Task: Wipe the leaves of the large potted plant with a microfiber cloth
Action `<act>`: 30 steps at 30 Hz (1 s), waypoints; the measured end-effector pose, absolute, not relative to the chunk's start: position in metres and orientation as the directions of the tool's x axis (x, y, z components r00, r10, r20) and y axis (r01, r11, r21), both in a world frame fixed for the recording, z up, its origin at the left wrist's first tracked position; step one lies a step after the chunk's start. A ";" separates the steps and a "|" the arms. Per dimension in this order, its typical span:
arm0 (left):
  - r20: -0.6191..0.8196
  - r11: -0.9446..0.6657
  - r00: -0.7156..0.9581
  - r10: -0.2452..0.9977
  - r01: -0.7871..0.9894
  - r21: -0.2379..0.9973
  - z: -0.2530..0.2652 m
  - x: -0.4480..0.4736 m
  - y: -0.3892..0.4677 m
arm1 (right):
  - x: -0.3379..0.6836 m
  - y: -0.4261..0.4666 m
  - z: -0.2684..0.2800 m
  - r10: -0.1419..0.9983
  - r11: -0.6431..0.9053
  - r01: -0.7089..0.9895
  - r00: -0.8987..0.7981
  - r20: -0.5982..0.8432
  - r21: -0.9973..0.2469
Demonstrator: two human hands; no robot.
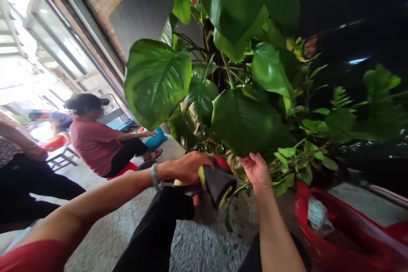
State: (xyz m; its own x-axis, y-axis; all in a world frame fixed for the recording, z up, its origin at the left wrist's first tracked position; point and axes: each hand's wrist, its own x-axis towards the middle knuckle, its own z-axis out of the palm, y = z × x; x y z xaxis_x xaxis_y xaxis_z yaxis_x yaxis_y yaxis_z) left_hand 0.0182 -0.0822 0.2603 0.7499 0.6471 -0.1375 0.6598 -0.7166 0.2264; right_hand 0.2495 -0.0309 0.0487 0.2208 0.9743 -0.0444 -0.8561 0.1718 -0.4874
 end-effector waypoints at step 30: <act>-0.003 -0.432 0.434 0.901 0.894 -0.122 0.233 -0.042 -0.049 | 0.242 -0.027 0.050 0.964 0.166 -0.854 0.246 -0.101 -0.494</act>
State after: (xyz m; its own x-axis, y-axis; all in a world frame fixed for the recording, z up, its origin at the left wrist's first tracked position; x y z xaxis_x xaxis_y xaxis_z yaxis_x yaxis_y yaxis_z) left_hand -0.0422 -0.0493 0.2331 0.4345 0.9007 -0.0031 0.8938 -0.4316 -0.1219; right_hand 0.2416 -0.0274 0.0499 0.2458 0.9641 -0.1010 -0.8537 0.1659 -0.4936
